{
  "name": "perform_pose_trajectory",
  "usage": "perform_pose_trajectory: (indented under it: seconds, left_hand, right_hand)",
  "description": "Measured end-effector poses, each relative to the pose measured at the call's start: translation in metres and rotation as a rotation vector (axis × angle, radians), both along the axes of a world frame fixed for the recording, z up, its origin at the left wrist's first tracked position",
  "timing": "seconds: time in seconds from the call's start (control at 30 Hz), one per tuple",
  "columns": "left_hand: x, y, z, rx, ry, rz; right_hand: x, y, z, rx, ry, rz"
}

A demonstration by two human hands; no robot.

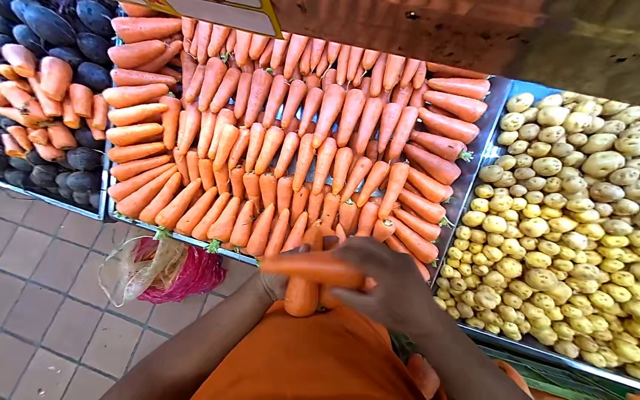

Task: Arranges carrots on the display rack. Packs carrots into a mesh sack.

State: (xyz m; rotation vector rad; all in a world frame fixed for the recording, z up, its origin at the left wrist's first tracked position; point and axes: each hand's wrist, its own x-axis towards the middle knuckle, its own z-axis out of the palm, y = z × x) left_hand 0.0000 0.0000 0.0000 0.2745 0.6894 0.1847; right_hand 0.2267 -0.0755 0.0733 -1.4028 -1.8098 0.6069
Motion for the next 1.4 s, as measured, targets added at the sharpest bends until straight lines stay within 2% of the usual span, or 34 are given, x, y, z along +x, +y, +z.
perform_pose_trajectory:
  seconds: [0.03,0.07,0.13,0.23,0.33,0.4,0.53,0.77,0.93,1.03,1.1,1.17,1.2,1.3,1.33,1.4]
  left_hand:
    - [-0.003,0.002,-0.007,0.094,-0.155,0.076]
    - [-0.006,0.006,-0.013,0.174,-0.199,0.111]
    - [-0.017,0.010,-0.019,0.253,-0.165,0.170]
    - [-0.033,0.013,-0.018,0.286,-0.057,0.210]
    - [-0.038,0.021,-0.025,0.296,-0.111,0.201]
    - [-0.036,0.020,-0.025,0.310,-0.101,0.202]
    - [-0.021,0.019,-0.020,0.285,-0.158,0.194]
    - [-0.005,0.016,-0.017,0.276,-0.165,0.194]
    - [0.003,0.013,-0.017,0.252,-0.139,0.183]
    - [0.010,0.014,-0.021,0.238,-0.167,0.160]
    - [0.016,0.012,-0.021,0.257,-0.086,0.162]
    - [0.023,0.013,-0.020,0.250,-0.065,0.149]
    - [0.027,0.014,-0.019,0.246,-0.080,0.128]
    - [0.046,0.012,-0.012,0.241,-0.106,0.054]
    - [0.055,0.011,-0.009,0.243,-0.087,0.039]
    - [0.065,0.011,-0.012,0.238,-0.113,0.011]
  right_hand:
    - [0.020,-0.009,-0.004,-0.084,0.171,-0.113]
    - [0.040,-0.020,-0.013,-0.156,0.313,-0.236]
    - [0.074,-0.042,-0.049,-0.332,0.427,-0.438]
    - [0.091,-0.073,-0.124,-0.730,0.225,-0.544]
    - [0.087,-0.084,-0.176,-1.016,0.006,-0.482]
    - [0.082,-0.085,-0.194,-1.090,-0.055,-0.441]
    - [0.085,-0.082,-0.213,-1.025,-0.074,-0.381]
    - [0.088,-0.089,-0.225,-0.929,-0.007,-0.377]
    - [0.088,-0.079,-0.216,-1.044,-0.011,-0.356]
    - [0.098,-0.085,-0.214,-1.040,0.071,-0.375]
    - [0.106,-0.084,-0.198,-1.012,0.107,-0.428]
    - [0.102,-0.075,-0.172,-0.954,0.248,-0.543]
    - [0.094,-0.070,-0.156,-0.946,0.409,-0.563]
    - [0.060,-0.059,-0.113,-1.011,0.856,-0.307]
    - [0.049,-0.055,-0.104,-1.007,0.924,-0.248]
    - [0.037,-0.050,-0.095,-0.954,0.982,-0.270]
